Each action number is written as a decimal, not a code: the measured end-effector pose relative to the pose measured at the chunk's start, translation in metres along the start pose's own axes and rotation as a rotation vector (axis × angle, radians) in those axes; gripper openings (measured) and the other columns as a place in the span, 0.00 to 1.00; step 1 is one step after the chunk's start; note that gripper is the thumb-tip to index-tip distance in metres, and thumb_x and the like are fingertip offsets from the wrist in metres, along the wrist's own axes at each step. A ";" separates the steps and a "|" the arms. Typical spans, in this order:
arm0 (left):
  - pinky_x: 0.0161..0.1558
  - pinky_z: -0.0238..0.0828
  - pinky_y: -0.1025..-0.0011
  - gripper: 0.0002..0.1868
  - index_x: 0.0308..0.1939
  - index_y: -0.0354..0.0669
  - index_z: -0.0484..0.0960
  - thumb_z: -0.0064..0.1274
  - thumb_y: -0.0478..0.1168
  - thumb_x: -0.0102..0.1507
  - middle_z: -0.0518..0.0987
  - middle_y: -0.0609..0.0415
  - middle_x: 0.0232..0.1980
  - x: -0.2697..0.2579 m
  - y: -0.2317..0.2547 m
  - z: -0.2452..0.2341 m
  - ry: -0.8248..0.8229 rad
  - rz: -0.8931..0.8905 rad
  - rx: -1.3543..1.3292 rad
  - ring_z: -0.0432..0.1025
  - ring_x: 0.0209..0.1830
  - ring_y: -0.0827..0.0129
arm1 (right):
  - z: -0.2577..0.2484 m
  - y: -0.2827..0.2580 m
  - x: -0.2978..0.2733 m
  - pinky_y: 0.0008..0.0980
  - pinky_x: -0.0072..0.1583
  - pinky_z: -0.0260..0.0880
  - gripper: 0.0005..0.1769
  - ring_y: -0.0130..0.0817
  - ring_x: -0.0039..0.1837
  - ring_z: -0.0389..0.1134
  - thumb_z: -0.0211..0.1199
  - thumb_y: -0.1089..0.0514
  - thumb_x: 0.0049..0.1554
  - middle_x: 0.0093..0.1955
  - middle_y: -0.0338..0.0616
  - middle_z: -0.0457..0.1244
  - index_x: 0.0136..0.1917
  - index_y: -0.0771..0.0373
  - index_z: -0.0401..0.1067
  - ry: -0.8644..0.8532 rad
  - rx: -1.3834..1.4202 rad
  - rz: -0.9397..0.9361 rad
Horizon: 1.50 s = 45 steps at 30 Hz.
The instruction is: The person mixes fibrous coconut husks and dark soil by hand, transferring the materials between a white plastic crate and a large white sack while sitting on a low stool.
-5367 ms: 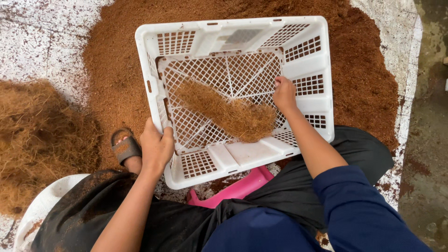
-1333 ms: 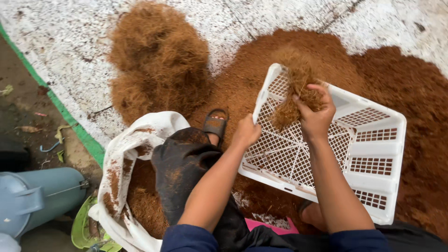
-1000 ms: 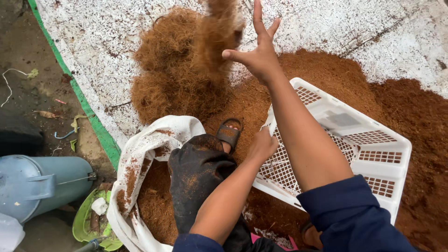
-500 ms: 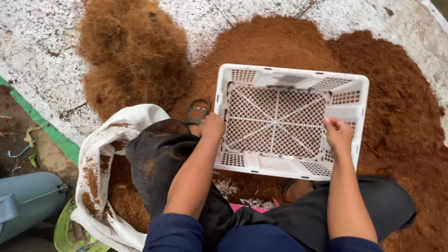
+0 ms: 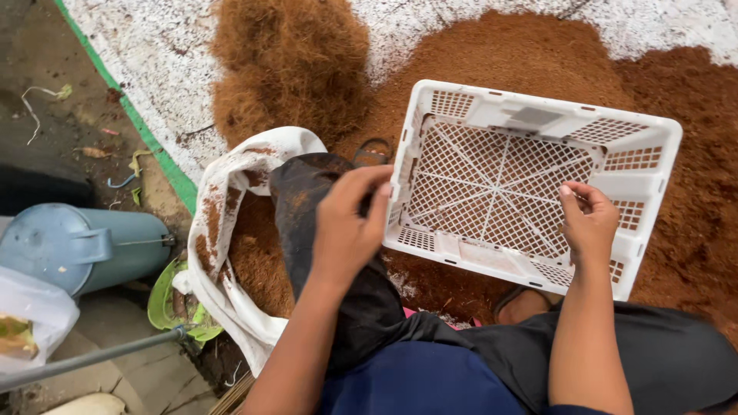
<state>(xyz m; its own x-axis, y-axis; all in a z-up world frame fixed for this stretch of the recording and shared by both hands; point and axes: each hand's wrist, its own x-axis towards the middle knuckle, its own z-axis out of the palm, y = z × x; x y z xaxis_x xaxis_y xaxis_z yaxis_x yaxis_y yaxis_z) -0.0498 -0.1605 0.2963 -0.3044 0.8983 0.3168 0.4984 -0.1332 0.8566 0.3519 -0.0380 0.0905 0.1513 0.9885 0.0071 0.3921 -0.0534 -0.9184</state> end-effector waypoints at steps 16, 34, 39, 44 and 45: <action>0.58 0.67 0.33 0.42 0.82 0.66 0.50 0.56 0.46 0.69 0.55 0.26 0.74 -0.192 -0.221 -0.121 0.200 -1.000 0.802 0.62 0.68 0.23 | 0.204 -0.287 -0.172 0.40 0.56 0.77 0.07 0.46 0.55 0.74 0.63 0.69 0.57 0.53 0.59 0.67 0.50 0.73 0.75 -0.872 0.435 -0.341; 0.57 0.71 0.46 0.41 0.77 0.67 0.62 0.58 0.29 0.65 0.73 0.28 0.66 -0.063 -0.233 -0.239 0.308 -0.848 0.414 0.71 0.64 0.36 | 0.435 -0.203 -0.250 0.64 0.62 0.70 0.34 0.73 0.68 0.62 0.58 0.64 0.56 0.70 0.72 0.56 0.75 0.70 0.59 -1.378 -0.674 -0.344; 0.58 0.68 0.41 0.41 0.79 0.66 0.56 0.53 0.31 0.66 0.76 0.24 0.59 -0.075 -0.238 -0.223 0.109 -0.883 0.431 0.72 0.60 0.31 | 0.451 -0.146 -0.221 0.54 0.62 0.71 0.19 0.63 0.64 0.69 0.59 0.55 0.58 0.56 0.65 0.69 0.58 0.69 0.75 -1.149 -0.606 -0.003; 0.51 0.72 0.49 0.37 0.76 0.58 0.64 0.58 0.31 0.65 0.74 0.33 0.51 -0.113 -0.219 -0.194 0.213 -0.787 0.666 0.72 0.52 0.40 | 0.443 -0.185 -0.212 0.65 0.73 0.59 0.33 0.72 0.74 0.55 0.60 0.58 0.61 0.71 0.76 0.51 0.73 0.72 0.53 -0.942 -0.502 0.081; 0.52 0.72 0.55 0.36 0.75 0.58 0.67 0.60 0.33 0.65 0.69 0.38 0.50 -0.114 -0.210 -0.190 0.262 -0.810 0.760 0.69 0.51 0.49 | 0.438 -0.215 -0.213 0.68 0.76 0.52 0.36 0.76 0.77 0.50 0.59 0.64 0.61 0.74 0.82 0.47 0.77 0.77 0.50 -0.934 -0.339 0.055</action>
<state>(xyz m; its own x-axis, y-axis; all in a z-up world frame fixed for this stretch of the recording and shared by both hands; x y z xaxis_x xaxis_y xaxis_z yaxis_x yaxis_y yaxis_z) -0.2738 -0.3141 0.1575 -0.8758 0.4782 -0.0652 0.4138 0.8137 0.4083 -0.1615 -0.1751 0.1129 -0.5410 0.6906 -0.4800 0.6663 0.0037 -0.7457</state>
